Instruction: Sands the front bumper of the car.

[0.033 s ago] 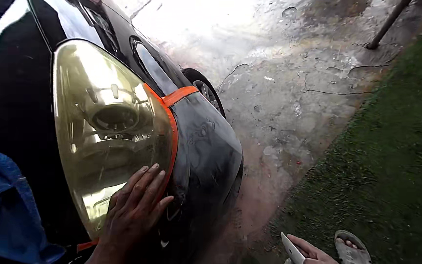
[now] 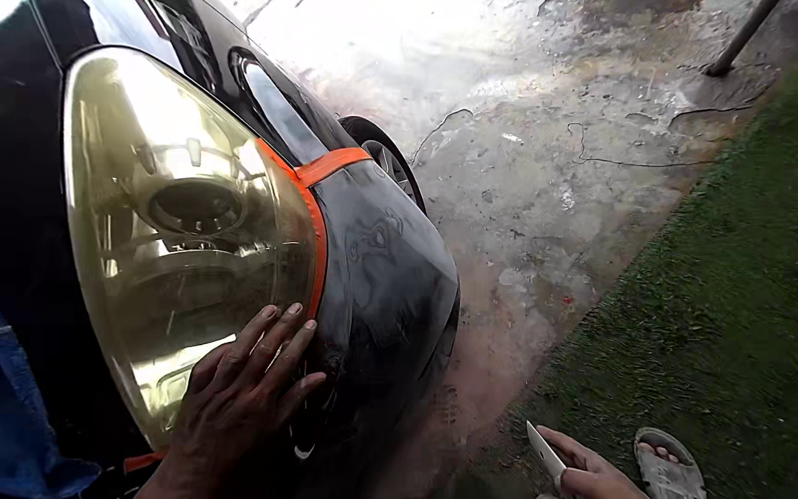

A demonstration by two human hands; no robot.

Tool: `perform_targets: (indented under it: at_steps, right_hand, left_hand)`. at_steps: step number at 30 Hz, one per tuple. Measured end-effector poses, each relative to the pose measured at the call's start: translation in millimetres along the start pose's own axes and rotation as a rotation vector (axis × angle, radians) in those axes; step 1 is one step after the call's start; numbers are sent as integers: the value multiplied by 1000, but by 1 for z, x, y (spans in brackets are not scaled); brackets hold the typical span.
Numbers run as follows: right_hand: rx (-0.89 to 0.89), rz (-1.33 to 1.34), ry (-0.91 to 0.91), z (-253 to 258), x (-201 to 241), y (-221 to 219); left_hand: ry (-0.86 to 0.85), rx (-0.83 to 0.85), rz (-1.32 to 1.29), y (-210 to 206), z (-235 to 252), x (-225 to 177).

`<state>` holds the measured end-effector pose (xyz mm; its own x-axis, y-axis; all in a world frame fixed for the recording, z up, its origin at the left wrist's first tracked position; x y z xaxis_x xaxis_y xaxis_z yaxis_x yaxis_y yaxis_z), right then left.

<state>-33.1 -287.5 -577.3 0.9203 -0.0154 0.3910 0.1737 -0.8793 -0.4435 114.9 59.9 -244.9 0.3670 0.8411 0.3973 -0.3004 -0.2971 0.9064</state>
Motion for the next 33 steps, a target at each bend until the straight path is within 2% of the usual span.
perform_targets:
  at_steps: [2, 6, 10, 12, 15, 18, 20, 21, 24, 25, 27, 29, 30, 31, 33]
  right_hand:
    - [-97, -298, 109, 45, 8, 2]
    - [-270, -751, 418, 117, 52, -20]
    - [-510, -937, 715, 186, 60, -58]
    - [-661, -970, 938, 212, 58, -80]
    - [-812, -1049, 1155, 235, 29, -113]
    - [-832, -1149, 1196, 245, -33, -138]
    - [-775, -1186, 1112, 245, -48, -148]
    - [-762, -1216, 1050, 241, -47, -148]
    - [-780, -1250, 915, 246, 24, -130]
    - [-787, -1268, 893, 248, 35, -128]
    - [-778, -1294, 892, 242, 13, -140]
    - [-745, -1278, 1017, 233, -31, -159]
    - [-712, -1291, 1018, 235, -54, -161]
    - [-693, -1291, 1000, 235, -60, -157]
    - [-701, -1280, 943, 236, -24, -145]
  left_hand:
    - [-146, 24, 75, -19, -7, -20]
    - [-157, -38, 153, -50, -8, -45]
    - [-96, -78, 128, -59, -10, -41]
    - [-93, -85, 117, -59, -14, -34]
    - [-131, -146, 123, -61, -18, -23]
    - [-192, -252, 146, -49, -12, -41]
    - [-170, -287, 160, -39, -11, -50]
    - [-162, -271, 153, -38, -13, -53]
    - [-195, -260, 165, -34, -8, -52]
    - [-197, -254, 171, -35, -10, -52]
    - [-197, -257, 167, -37, -12, -56]
    - [-173, -301, 173, -33, -8, -52]
    - [-162, -300, 166, -34, -10, -50]
    - [-161, -286, 156, -36, -12, -50]
    - [-174, -275, 156, -37, -12, -49]
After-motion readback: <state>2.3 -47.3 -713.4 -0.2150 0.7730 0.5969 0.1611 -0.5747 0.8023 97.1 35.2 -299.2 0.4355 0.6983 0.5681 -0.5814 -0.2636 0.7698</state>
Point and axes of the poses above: each hand's wrist, its own z-axis towards the middle knuckle, its own y-axis out of the back of the hand, x = y × z, the point moved 9 cm from there along z, towards the middle knuckle, and after that the axes turned 4 degrees about -x, right-handed, at the moved point
